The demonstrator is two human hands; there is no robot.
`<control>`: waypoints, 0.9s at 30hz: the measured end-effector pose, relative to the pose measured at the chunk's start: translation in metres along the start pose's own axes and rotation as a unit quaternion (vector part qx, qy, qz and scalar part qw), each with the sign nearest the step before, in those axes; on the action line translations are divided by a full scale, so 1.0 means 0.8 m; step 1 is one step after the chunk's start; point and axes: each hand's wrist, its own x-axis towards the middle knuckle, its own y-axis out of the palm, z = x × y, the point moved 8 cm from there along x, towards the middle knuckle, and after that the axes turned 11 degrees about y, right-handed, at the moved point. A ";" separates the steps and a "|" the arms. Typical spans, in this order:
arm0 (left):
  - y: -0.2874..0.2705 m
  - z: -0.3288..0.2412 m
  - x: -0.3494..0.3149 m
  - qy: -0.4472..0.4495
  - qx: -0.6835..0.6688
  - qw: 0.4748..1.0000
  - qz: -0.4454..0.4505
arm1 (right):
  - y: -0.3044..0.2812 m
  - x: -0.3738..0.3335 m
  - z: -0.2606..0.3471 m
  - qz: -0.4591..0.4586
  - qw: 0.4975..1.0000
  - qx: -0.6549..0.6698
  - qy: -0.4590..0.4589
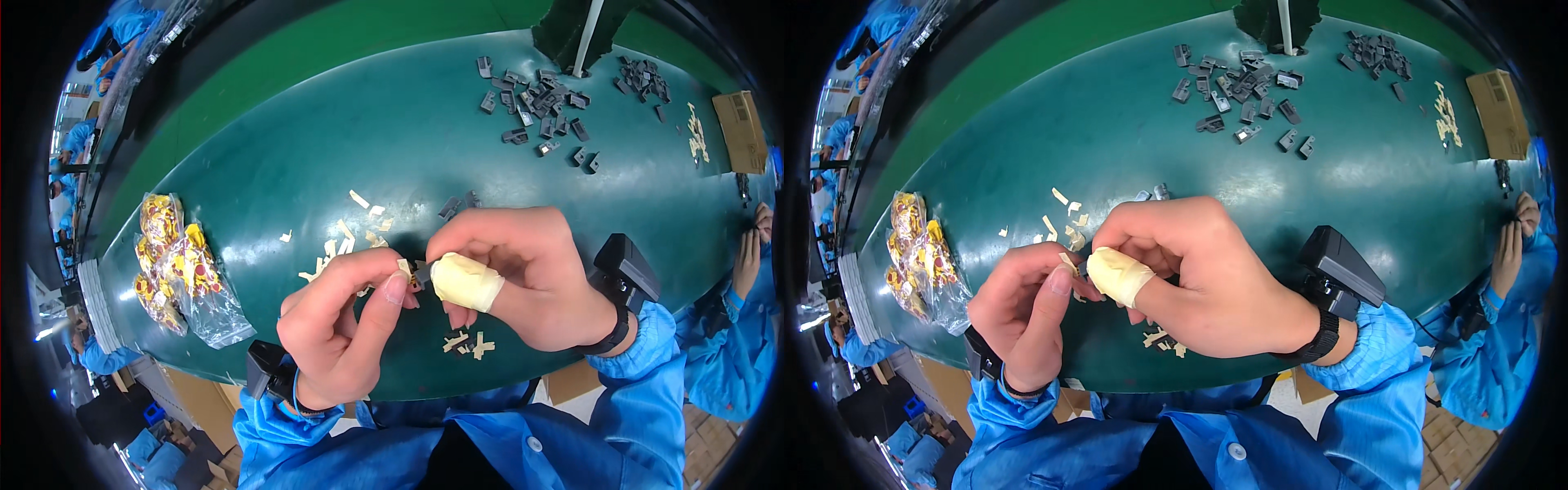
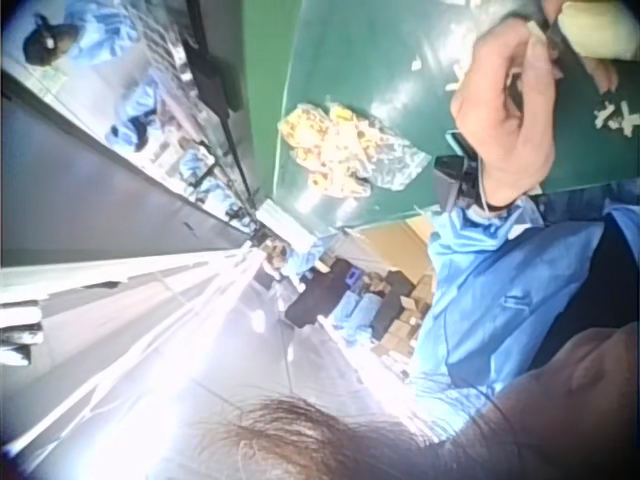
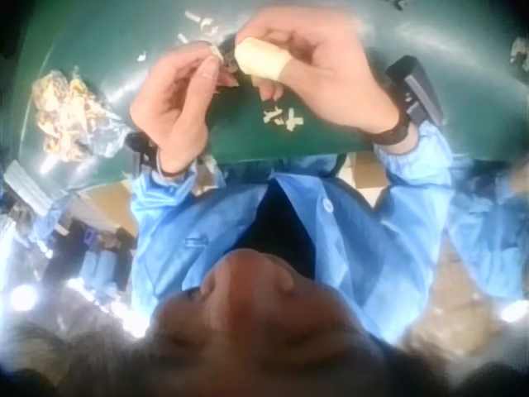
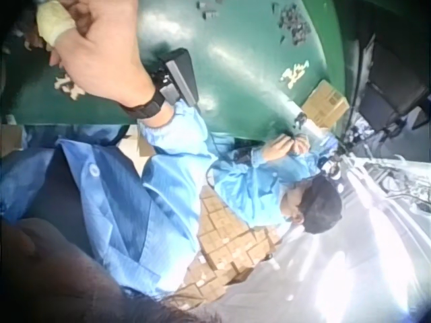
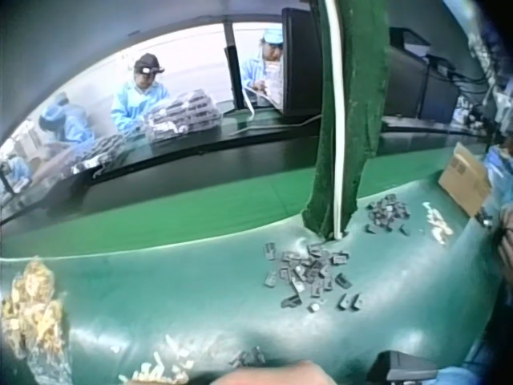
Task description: The worker is manually assembling small plastic and metal components at a production line workstation.
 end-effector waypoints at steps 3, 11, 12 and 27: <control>0.001 -0.007 0.003 0.031 0.053 0.998 0.012 | 0.000 0.000 0.002 -0.006 1.000 -0.016 -0.005; 0.005 -0.005 0.006 0.007 0.023 1.000 0.020 | -0.002 0.006 0.001 0.011 0.999 -0.012 0.028; 0.003 -0.005 0.005 0.005 0.012 1.000 0.012 | 0.000 0.005 0.001 0.013 0.999 -0.012 0.028; 0.001 -0.008 0.007 0.025 0.067 0.997 0.023 | -0.003 0.005 -0.001 0.008 1.000 0.000 0.022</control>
